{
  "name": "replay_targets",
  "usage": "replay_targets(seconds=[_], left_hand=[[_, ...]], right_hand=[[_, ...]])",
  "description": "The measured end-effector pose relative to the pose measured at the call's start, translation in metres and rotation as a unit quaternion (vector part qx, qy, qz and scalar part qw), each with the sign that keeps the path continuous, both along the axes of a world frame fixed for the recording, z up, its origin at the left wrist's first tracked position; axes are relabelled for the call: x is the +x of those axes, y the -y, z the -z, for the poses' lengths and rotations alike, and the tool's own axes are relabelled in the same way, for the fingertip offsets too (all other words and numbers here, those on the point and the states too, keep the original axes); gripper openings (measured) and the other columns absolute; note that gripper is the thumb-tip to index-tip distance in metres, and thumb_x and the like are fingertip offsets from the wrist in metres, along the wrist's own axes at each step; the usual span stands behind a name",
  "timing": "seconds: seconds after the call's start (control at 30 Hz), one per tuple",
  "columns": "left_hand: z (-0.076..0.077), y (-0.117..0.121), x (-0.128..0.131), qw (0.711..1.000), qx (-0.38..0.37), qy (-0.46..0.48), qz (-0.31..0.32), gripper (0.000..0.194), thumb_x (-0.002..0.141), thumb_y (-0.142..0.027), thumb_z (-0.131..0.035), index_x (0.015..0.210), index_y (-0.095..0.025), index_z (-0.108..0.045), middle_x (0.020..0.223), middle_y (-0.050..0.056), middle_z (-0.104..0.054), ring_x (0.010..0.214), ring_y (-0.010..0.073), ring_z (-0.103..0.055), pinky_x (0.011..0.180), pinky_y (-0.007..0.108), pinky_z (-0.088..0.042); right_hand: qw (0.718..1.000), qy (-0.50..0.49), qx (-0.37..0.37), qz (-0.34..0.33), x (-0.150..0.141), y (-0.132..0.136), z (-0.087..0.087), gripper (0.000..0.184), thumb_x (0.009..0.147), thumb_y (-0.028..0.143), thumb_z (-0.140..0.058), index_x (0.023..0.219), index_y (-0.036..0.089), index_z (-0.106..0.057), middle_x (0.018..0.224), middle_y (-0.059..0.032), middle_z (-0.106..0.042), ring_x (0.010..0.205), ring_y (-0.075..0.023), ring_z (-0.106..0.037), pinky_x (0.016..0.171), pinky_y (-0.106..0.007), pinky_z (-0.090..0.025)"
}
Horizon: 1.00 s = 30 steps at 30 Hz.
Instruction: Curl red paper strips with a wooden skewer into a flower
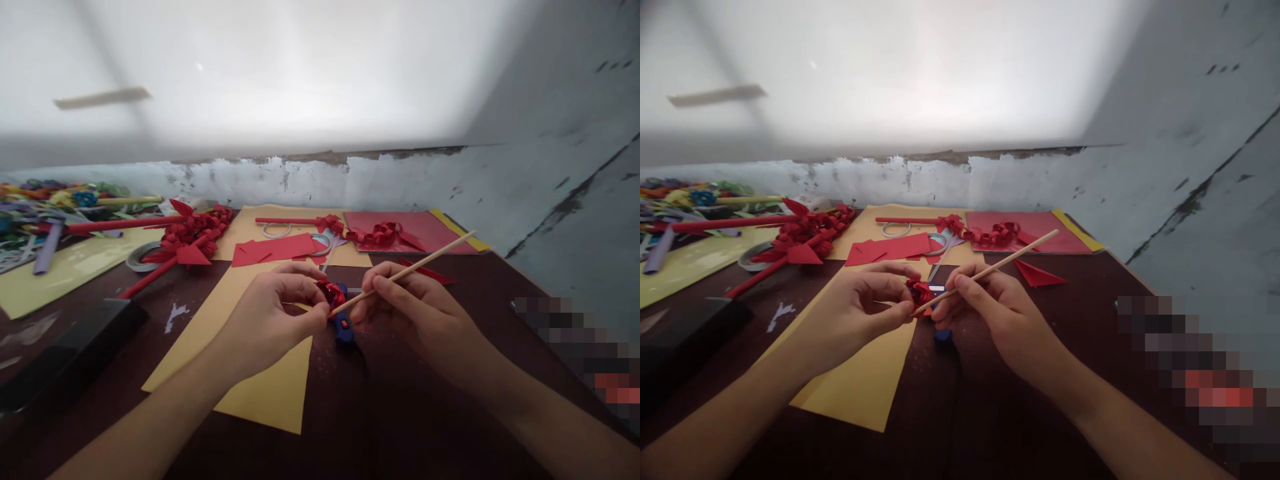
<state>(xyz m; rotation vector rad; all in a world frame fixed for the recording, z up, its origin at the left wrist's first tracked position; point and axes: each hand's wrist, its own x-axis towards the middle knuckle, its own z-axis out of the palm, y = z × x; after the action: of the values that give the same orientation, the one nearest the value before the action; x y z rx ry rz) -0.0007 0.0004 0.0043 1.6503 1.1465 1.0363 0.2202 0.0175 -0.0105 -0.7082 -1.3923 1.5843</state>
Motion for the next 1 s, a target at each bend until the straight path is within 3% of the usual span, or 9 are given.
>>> replay_targets(seconds=[0.23, 0.63, 0.83, 1.0], left_hand=[[0.0014, 0.0000, -0.0009, 1.000, -0.007, -0.001, 0.006, 0.013, 0.085, -0.020, -0.073, 0.078, -0.017, -0.083, 0.116, 0.013, -0.066, 0.107, 0.0240, -0.069, 0.068, 0.022, -0.061], [0.0011, -0.0010, -0.0016, 1.000, -0.005, -0.011, 0.010, 0.014, 0.086, -0.024, -0.075, 0.078, -0.019, -0.084, 0.115, 0.012, -0.068, 0.114, 0.0253, -0.066, 0.070, 0.023, -0.059], [-0.0002, -0.0025, -0.0019, 0.999, 0.012, -0.031, 0.012, 0.021, 0.091, -0.026, -0.073, 0.073, -0.022, -0.084, 0.102, 0.011, -0.076, 0.121, 0.0272, -0.065, 0.075, 0.026, -0.059], [0.0003, -0.0032, -0.0017, 0.999, -0.015, -0.022, 0.025, 0.021, 0.092, -0.025, -0.071, 0.076, -0.023, -0.084, 0.092, 0.010, -0.079, 0.125, 0.0284, -0.064, 0.076, 0.028, -0.061]], right_hand=[[1.000, 0.015, 0.012, 0.007, -0.0004, 0.0003, -0.0017, 0.014, 0.105, 0.035, -0.063, 0.097, 0.023, -0.065, 0.086, -0.0027, -0.080, 0.080, -0.0162, -0.075, 0.077, -0.027, -0.060], [1.000, 0.011, 0.017, 0.016, 0.0003, 0.0029, -0.0017, 0.015, 0.104, 0.035, -0.064, 0.095, 0.023, -0.065, 0.084, -0.0027, -0.079, 0.079, -0.0168, -0.075, 0.077, -0.028, -0.060], [0.999, 0.023, 0.022, 0.010, 0.0007, 0.0011, -0.0011, 0.013, 0.104, 0.034, -0.063, 0.097, 0.023, -0.065, 0.085, -0.0033, -0.079, 0.080, -0.0186, -0.076, 0.078, -0.030, -0.061], [0.999, 0.031, 0.029, 0.010, 0.0005, 0.0017, -0.0012, 0.013, 0.104, 0.034, -0.062, 0.097, 0.023, -0.065, 0.086, -0.0035, -0.079, 0.082, -0.0184, -0.076, 0.080, -0.030, -0.061]])
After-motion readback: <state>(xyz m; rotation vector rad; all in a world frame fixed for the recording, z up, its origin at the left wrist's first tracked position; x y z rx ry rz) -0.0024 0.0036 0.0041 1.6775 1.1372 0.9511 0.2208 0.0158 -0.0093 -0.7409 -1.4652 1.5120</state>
